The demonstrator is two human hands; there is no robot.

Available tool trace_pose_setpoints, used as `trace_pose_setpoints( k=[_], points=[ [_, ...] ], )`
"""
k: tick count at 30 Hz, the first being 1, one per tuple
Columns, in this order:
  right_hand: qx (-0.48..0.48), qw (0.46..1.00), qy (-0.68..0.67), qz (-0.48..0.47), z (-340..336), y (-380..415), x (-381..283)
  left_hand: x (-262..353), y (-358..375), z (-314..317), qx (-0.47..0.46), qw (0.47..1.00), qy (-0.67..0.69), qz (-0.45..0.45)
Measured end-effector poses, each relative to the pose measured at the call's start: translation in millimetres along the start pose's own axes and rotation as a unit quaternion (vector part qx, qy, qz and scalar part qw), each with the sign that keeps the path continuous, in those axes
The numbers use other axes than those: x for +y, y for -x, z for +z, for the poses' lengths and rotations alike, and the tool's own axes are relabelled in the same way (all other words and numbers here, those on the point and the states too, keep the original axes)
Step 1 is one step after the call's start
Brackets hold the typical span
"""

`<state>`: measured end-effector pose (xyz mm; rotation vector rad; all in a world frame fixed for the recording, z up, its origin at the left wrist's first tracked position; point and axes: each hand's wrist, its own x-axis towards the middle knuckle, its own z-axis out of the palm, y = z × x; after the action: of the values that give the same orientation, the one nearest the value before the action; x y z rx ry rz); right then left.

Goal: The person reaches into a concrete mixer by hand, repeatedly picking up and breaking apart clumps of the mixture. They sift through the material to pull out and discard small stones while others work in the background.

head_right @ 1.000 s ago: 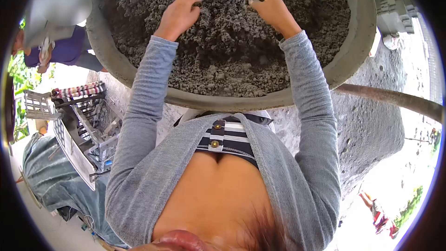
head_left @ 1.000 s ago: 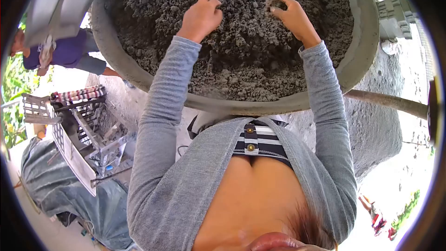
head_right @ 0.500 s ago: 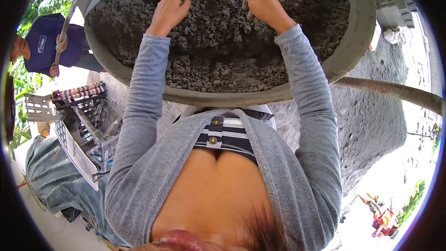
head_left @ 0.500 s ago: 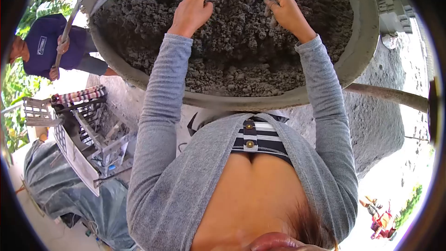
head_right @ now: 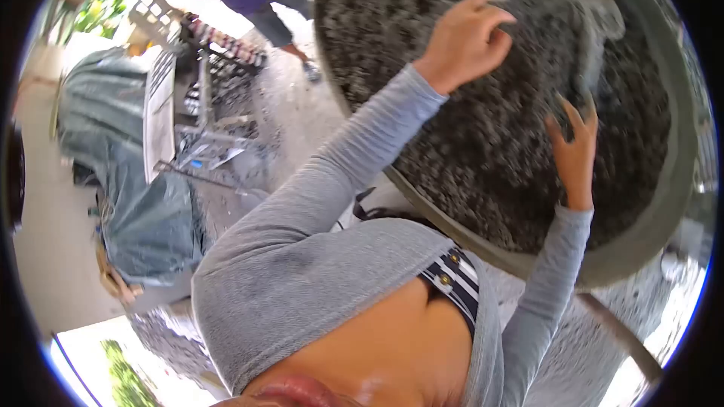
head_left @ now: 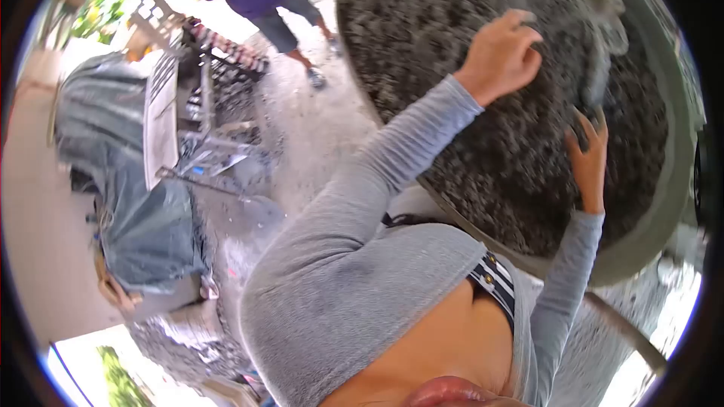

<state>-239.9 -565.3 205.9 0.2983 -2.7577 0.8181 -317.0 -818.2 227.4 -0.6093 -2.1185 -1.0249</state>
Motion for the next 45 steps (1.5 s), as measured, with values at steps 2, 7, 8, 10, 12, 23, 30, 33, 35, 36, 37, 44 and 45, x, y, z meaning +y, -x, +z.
trace_pose_setpoints(
  k=[2,7,8,10,12,23,30,33,35,36,37,44,45],
  points=[
    [-0.025,0.999,-0.024,-0.003,5,3,-6,3,-3,-17,0.015,1.0,-0.009,-0.006],
    [-0.074,0.996,-0.035,-0.035,21,8,-29,-5,-6,-55,-0.005,0.996,-0.06,-0.06],
    [-0.09,0.995,-0.034,-0.025,23,8,-33,-11,-2,-56,-0.036,0.992,-0.085,-0.081],
    [-0.082,0.996,-0.005,-0.041,26,10,-33,-17,7,-62,-0.102,0.979,-0.13,-0.123],
    [-0.051,0.995,0.055,-0.067,22,7,-34,-23,14,-68,-0.109,0.976,-0.137,-0.13],
    [-0.019,0.986,0.124,0.106,-30,-3,33,-81,16,-105,-0.184,0.982,-0.029,-0.04],
    [0.026,0.955,0.162,0.245,-86,15,87,-95,39,-75,-0.297,0.912,0.23,-0.167],
    [0.057,0.939,0.19,0.281,-103,22,108,-98,61,-39,-0.333,0.911,0.193,-0.149],
    [0.065,0.932,0.208,0.289,-109,25,121,-117,87,-6,-0.408,0.898,0.103,-0.125],
    [0.082,0.921,0.231,0.304,-112,27,124,-109,88,-4,-0.411,0.896,0.111,-0.125],
    [0.099,0.908,0.255,0.318,-116,30,126,-95,89,-5,-0.481,0.863,-0.014,-0.155],
    [0.096,0.817,0.323,0.469,-84,58,105,-75,97,-3,-0.604,0.772,-0.095,-0.177],
    [0.074,0.81,0.341,0.471,-68,66,115,-77,99,-3,-0.619,0.758,-0.121,-0.169]
  ],
)
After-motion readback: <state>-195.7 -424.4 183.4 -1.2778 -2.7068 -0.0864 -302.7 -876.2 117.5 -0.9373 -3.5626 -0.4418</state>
